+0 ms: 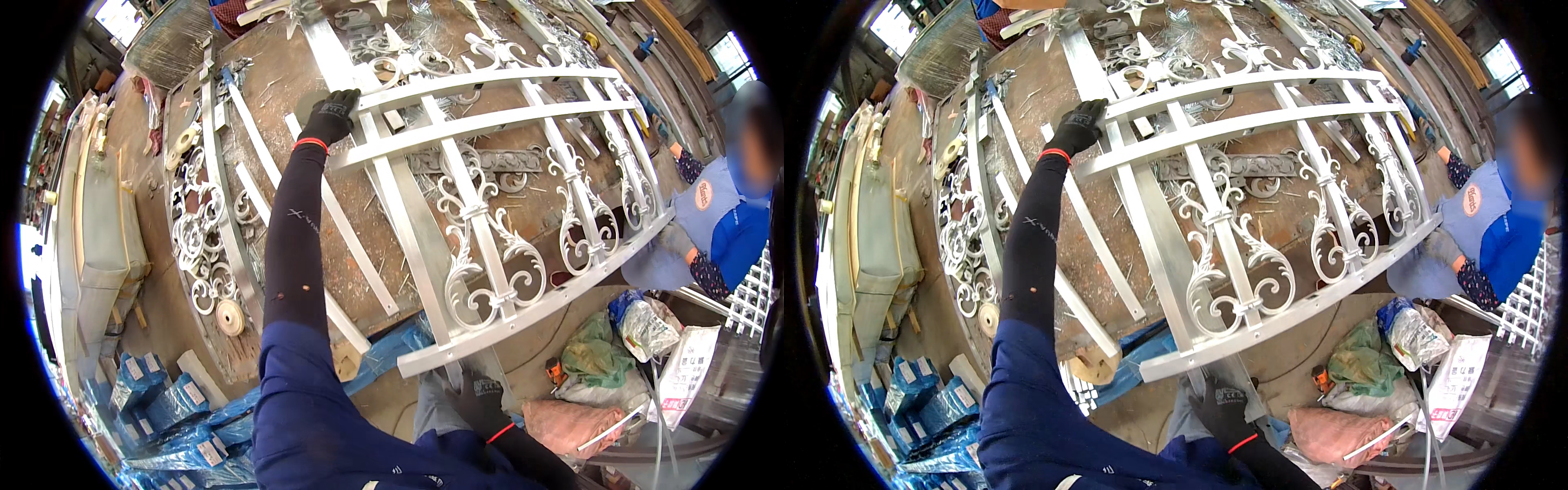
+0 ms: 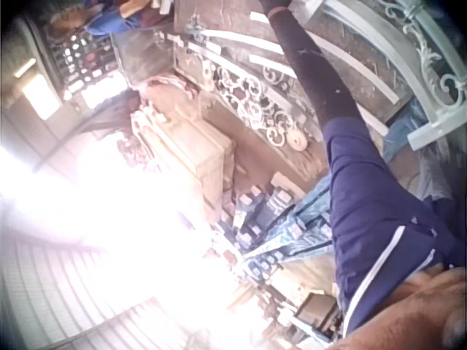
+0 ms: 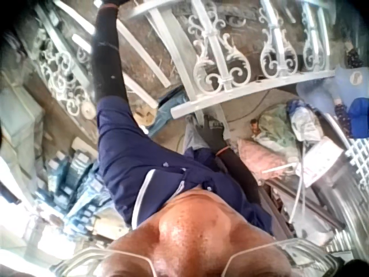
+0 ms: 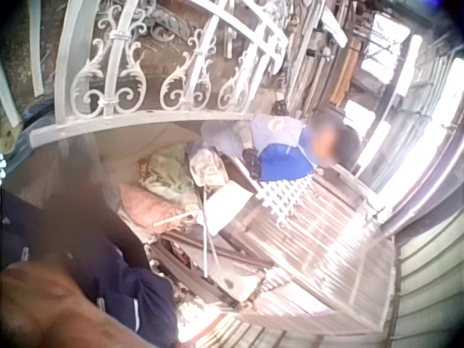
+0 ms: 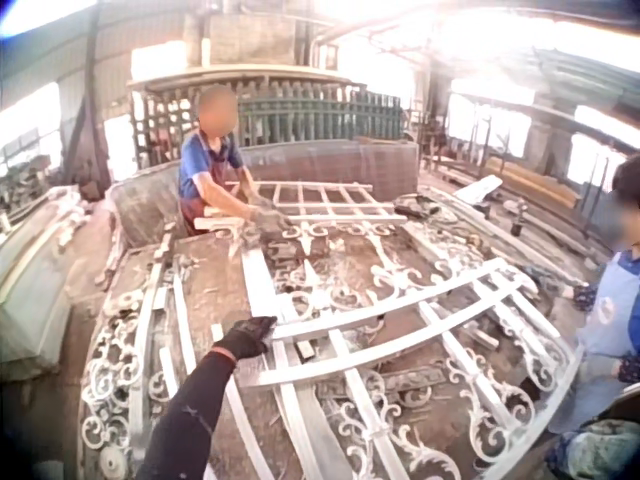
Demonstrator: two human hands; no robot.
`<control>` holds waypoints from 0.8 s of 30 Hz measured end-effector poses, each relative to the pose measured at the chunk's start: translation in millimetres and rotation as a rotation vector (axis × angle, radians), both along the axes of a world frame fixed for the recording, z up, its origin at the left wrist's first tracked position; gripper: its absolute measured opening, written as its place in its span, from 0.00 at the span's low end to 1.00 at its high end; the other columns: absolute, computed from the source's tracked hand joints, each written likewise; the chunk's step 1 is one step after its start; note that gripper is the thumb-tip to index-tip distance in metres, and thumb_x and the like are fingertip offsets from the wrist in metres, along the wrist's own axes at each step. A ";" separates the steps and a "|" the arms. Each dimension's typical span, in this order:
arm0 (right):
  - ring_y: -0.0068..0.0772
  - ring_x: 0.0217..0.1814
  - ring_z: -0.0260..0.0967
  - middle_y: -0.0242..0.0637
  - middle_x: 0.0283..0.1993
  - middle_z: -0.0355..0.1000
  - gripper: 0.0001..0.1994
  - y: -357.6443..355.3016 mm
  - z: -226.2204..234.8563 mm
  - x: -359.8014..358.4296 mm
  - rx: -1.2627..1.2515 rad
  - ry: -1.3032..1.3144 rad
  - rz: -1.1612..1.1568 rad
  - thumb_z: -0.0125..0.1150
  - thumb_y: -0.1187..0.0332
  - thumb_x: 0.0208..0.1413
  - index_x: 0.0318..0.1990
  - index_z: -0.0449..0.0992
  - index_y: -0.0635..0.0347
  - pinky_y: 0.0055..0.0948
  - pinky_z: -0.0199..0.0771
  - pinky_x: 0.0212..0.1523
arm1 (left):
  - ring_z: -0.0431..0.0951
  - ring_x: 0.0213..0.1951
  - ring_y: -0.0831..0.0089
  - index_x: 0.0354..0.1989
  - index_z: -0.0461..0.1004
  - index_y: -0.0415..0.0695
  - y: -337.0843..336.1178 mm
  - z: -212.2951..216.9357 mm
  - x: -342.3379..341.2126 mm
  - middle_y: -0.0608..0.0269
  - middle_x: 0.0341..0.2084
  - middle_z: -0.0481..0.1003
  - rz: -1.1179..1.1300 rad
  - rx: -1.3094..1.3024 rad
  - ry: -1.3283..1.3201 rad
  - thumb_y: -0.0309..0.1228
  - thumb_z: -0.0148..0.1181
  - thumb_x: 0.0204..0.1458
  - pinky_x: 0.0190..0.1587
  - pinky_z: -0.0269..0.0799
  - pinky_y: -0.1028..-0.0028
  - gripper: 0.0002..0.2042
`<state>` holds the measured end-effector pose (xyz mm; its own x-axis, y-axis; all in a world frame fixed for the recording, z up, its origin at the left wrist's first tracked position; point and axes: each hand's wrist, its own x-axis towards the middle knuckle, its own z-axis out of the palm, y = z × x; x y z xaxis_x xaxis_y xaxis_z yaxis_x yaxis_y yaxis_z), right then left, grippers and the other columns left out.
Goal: The person uses a power drill to fasten screws into a white ornate metal gate frame. They align metal bars and decorative pieces, then secure them with the drill. A coworker is visible nearby.
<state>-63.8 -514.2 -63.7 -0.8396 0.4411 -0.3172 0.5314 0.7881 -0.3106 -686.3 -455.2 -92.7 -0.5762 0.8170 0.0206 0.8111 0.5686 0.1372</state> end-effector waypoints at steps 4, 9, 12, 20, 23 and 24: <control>0.50 0.34 0.73 0.51 0.33 0.74 0.27 12.6 16.1 -17.2 -0.163 -0.306 0.036 0.58 0.46 0.48 0.42 0.73 0.65 0.51 0.71 0.34 | 0.63 0.61 0.53 0.67 0.52 0.54 17.4 13.0 -24.4 0.52 0.60 0.63 -0.112 -0.057 -0.231 0.29 0.69 0.36 0.62 0.59 0.64 0.45; 0.50 0.35 0.72 0.50 0.34 0.74 0.27 11.9 21.7 -51.9 -0.126 -0.143 -0.016 0.59 0.45 0.46 0.38 0.75 0.64 0.50 0.70 0.35 | 0.66 0.58 0.56 0.66 0.54 0.56 28.7 6.8 -40.2 0.54 0.58 0.66 -0.151 -0.100 -0.169 0.28 0.68 0.37 0.61 0.61 0.65 0.43; 0.49 0.35 0.72 0.49 0.33 0.73 0.25 9.3 16.8 -64.1 -0.090 -0.137 -0.106 0.60 0.46 0.45 0.35 0.76 0.63 0.49 0.70 0.34 | 0.67 0.57 0.55 0.66 0.55 0.56 30.7 16.6 -43.0 0.53 0.56 0.67 -0.165 -0.059 -0.225 0.29 0.68 0.37 0.60 0.62 0.64 0.43; 0.46 0.32 0.70 0.45 0.28 0.71 0.22 1.3 -6.5 -41.1 -0.085 -0.005 -0.115 0.65 0.50 0.41 0.34 0.75 0.61 0.47 0.68 0.31 | 0.66 0.58 0.56 0.66 0.56 0.60 25.1 18.1 -45.5 0.54 0.57 0.66 -0.180 -0.070 -0.268 0.31 0.66 0.34 0.60 0.62 0.65 0.43; 0.47 0.31 0.69 0.45 0.28 0.70 0.23 3.8 -9.3 -41.8 -0.080 -0.038 -0.111 0.66 0.51 0.40 0.36 0.74 0.61 0.48 0.67 0.31 | 0.69 0.55 0.54 0.65 0.56 0.60 19.7 22.0 -33.0 0.51 0.54 0.69 -0.179 0.008 -0.170 0.32 0.68 0.36 0.58 0.64 0.64 0.42; 0.48 0.31 0.69 0.45 0.28 0.69 0.23 7.3 -7.6 -42.8 -0.073 0.013 -0.090 0.66 0.51 0.39 0.37 0.73 0.61 0.48 0.66 0.31 | 0.70 0.54 0.53 0.65 0.56 0.59 18.9 22.8 -25.8 0.51 0.53 0.70 -0.116 -0.015 -0.169 0.33 0.68 0.37 0.57 0.65 0.63 0.42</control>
